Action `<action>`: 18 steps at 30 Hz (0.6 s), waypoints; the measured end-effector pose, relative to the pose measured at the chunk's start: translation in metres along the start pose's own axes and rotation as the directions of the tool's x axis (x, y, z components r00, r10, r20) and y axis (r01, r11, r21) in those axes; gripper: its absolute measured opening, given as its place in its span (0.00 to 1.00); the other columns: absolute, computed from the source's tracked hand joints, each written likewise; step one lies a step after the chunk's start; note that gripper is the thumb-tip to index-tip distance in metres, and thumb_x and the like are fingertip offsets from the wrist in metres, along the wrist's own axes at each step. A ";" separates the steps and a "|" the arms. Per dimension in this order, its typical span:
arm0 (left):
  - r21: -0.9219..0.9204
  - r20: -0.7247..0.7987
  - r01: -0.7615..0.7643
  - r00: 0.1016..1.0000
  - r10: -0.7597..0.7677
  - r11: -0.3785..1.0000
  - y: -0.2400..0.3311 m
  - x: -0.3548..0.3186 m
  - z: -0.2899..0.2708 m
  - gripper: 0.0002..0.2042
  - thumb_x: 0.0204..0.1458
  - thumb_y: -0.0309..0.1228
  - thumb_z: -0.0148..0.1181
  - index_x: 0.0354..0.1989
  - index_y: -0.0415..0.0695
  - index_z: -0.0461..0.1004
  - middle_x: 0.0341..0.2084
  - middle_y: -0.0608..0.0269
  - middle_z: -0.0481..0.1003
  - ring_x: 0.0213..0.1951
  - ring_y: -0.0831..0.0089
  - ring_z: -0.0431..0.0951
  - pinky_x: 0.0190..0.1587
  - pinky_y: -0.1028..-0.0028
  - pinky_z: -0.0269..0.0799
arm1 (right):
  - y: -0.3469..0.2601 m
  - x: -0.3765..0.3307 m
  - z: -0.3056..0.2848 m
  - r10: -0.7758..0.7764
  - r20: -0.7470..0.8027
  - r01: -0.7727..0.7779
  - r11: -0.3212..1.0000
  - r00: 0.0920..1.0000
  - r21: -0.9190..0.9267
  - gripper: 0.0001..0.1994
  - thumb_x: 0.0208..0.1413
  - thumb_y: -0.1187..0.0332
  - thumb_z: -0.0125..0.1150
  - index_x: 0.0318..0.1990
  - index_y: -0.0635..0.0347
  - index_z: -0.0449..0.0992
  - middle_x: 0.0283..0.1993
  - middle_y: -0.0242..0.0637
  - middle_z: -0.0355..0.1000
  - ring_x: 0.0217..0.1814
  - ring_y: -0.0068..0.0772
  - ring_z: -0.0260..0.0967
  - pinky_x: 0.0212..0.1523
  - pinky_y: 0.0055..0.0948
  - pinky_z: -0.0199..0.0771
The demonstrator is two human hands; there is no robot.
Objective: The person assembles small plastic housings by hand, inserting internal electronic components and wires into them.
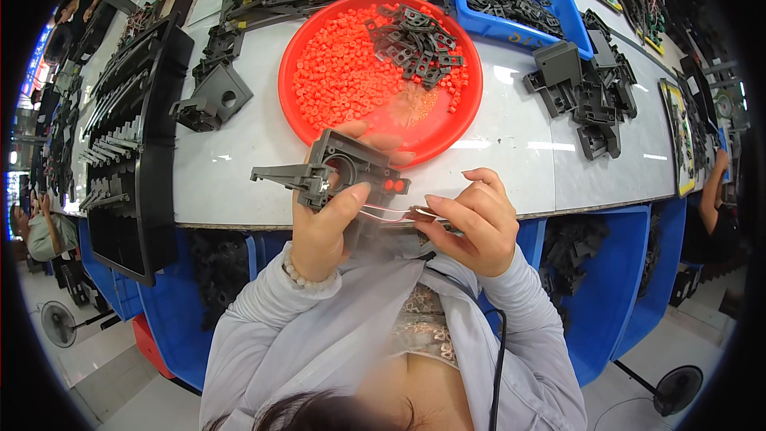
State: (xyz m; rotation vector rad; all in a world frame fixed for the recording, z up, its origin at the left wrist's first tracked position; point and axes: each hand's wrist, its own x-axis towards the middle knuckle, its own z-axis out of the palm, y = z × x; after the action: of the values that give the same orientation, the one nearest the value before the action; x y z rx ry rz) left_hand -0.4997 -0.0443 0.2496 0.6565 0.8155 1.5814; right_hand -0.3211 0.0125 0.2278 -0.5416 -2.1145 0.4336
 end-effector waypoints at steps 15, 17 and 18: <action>0.036 0.120 -0.074 0.990 0.069 0.997 -0.014 0.006 -0.011 0.31 0.52 0.35 0.58 0.61 0.39 0.51 0.50 0.49 0.67 0.51 0.58 0.70 0.52 0.61 0.69 | -0.013 0.043 -0.010 0.106 0.109 -0.096 0.991 0.988 -0.091 0.15 0.29 0.75 0.67 0.32 0.57 0.77 0.19 0.29 0.62 0.19 0.27 0.58 0.35 0.30 0.62; 0.007 0.144 -0.094 0.985 0.092 0.996 -0.016 0.005 -0.009 0.35 0.50 0.42 0.60 0.61 0.40 0.50 0.51 0.49 0.66 0.52 0.58 0.70 0.52 0.61 0.69 | -0.015 0.046 -0.008 0.097 0.131 -0.080 0.988 0.987 -0.133 0.15 0.29 0.75 0.67 0.32 0.57 0.76 0.20 0.28 0.63 0.20 0.28 0.59 0.33 0.29 0.61; 0.008 0.143 -0.094 0.985 0.092 0.996 -0.015 0.005 -0.009 0.35 0.50 0.42 0.60 0.61 0.40 0.50 0.51 0.49 0.66 0.52 0.58 0.70 0.52 0.61 0.69 | -0.016 0.047 -0.008 0.088 0.153 -0.061 0.983 0.984 -0.172 0.15 0.29 0.75 0.67 0.31 0.56 0.76 0.20 0.28 0.63 0.20 0.28 0.60 0.31 0.29 0.59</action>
State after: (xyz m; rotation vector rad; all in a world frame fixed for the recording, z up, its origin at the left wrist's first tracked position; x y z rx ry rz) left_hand -0.4983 -0.0395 0.2319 0.8187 0.6999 1.5931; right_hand -0.3424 0.0246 0.2720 -0.7048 -2.3044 0.3536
